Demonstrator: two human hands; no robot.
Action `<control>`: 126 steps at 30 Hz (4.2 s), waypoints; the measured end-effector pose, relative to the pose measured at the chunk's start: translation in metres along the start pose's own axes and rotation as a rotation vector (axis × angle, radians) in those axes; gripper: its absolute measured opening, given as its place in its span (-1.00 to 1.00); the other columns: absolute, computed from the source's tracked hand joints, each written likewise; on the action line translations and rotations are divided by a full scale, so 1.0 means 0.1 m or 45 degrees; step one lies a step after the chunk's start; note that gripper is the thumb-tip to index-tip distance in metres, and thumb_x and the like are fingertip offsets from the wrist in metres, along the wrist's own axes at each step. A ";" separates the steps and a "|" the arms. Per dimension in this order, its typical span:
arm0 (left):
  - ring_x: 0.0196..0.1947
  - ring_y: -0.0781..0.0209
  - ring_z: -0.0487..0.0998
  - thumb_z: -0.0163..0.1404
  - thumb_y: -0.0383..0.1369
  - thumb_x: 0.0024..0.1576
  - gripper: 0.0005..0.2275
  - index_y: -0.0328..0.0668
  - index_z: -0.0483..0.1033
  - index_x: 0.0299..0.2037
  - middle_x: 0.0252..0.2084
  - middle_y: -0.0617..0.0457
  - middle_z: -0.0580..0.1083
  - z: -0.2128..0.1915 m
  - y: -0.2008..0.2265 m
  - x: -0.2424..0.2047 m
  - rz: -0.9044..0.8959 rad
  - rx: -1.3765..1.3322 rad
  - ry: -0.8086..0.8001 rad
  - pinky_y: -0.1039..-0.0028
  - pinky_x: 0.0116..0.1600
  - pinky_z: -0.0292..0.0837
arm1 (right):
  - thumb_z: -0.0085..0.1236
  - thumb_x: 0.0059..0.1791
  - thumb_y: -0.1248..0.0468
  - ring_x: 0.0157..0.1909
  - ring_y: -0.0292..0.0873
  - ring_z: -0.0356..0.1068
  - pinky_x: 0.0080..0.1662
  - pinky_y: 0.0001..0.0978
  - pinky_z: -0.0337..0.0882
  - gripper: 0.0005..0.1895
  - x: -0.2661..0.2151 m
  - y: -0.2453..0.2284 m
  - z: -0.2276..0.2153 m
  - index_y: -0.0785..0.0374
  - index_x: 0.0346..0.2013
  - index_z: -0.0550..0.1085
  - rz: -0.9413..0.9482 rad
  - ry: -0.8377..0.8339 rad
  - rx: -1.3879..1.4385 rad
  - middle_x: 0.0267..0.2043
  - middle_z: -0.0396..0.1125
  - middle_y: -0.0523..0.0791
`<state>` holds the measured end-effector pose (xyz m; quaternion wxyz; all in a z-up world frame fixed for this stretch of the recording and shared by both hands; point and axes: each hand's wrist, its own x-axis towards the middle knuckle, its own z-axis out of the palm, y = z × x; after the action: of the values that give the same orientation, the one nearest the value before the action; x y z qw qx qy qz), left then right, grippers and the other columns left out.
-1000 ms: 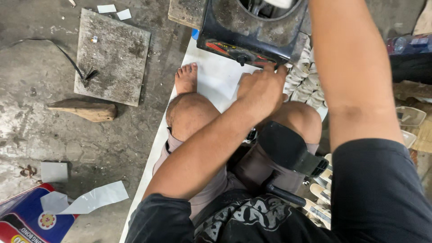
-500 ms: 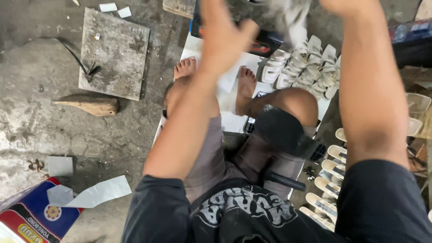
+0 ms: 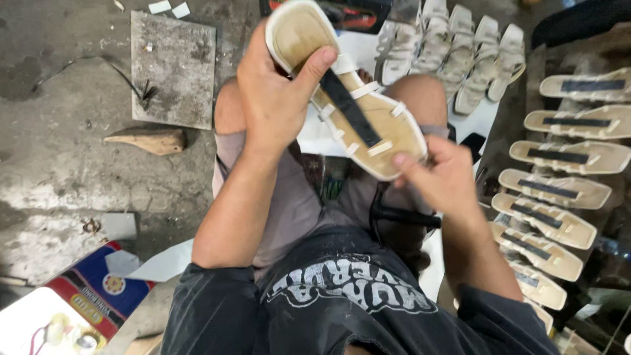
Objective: The person sits on the floor and assembles white plastic slippers by attaching black rubber soles. They use a handheld tool to press the sole onto the slipper base, repeating the process for multiple units.
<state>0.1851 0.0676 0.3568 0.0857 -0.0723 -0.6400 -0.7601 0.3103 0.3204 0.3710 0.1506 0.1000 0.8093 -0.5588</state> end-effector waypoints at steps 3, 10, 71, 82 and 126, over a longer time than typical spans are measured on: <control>-0.07 0.37 0.58 0.29 -0.42 0.26 -0.66 -0.35 0.44 0.14 -0.04 0.06 0.57 0.01 -0.04 -0.28 0.014 0.144 0.024 0.54 0.09 0.56 | 0.21 0.05 0.27 -0.44 -0.27 0.45 -0.36 -0.40 0.46 -0.73 -0.30 -0.01 0.07 0.48 -0.11 0.52 0.007 0.018 0.106 -0.32 0.48 -0.04; 0.02 0.32 0.58 -0.01 -0.41 0.43 -0.79 -0.34 0.42 0.20 0.01 0.02 0.57 -0.28 0.05 -0.76 -0.449 -0.175 -0.323 0.48 0.22 0.53 | 0.17 0.17 0.26 -0.47 -0.22 0.44 -0.36 -0.39 0.40 -0.63 -0.35 0.31 -0.40 0.46 0.19 0.48 -0.015 0.381 -0.837 -0.46 0.44 0.03; 0.09 0.35 0.64 0.11 -0.36 0.32 -0.60 -0.27 0.40 0.34 0.14 -0.03 0.61 -0.13 0.71 -1.18 -0.601 0.102 -0.474 0.53 0.21 0.59 | 0.10 0.10 0.40 -0.17 -0.43 0.41 -0.20 -0.67 0.40 -0.53 -0.45 -0.29 0.39 0.34 0.27 0.20 -0.086 -0.254 0.452 -0.14 0.44 -0.10; 0.02 0.35 0.65 0.25 -0.38 0.18 -0.65 -0.32 0.55 0.14 0.00 0.02 0.63 -0.08 0.61 -1.17 -0.553 0.280 -0.370 0.53 0.15 0.59 | 0.16 0.10 0.29 -0.16 -0.40 0.48 -0.16 -0.58 0.49 -0.58 -0.42 -0.28 0.43 0.33 0.24 0.40 -0.091 -0.228 0.160 -0.13 0.54 -0.07; 0.28 0.02 0.51 0.13 -0.26 0.27 -0.78 -0.32 0.58 -0.15 0.36 -0.13 0.38 0.28 0.02 -1.46 -0.424 0.236 -0.489 0.34 0.31 0.45 | 0.43 -0.11 0.38 0.12 0.01 0.48 0.05 -0.27 0.47 -0.69 0.51 -0.60 -0.50 0.59 -0.33 0.47 -0.766 -0.440 -0.831 0.16 0.43 0.09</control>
<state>0.3282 0.1006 0.3312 -0.1573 -0.1009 -0.7145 -0.6742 0.2363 0.3454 0.4216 0.1380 -0.2856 0.8988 -0.3027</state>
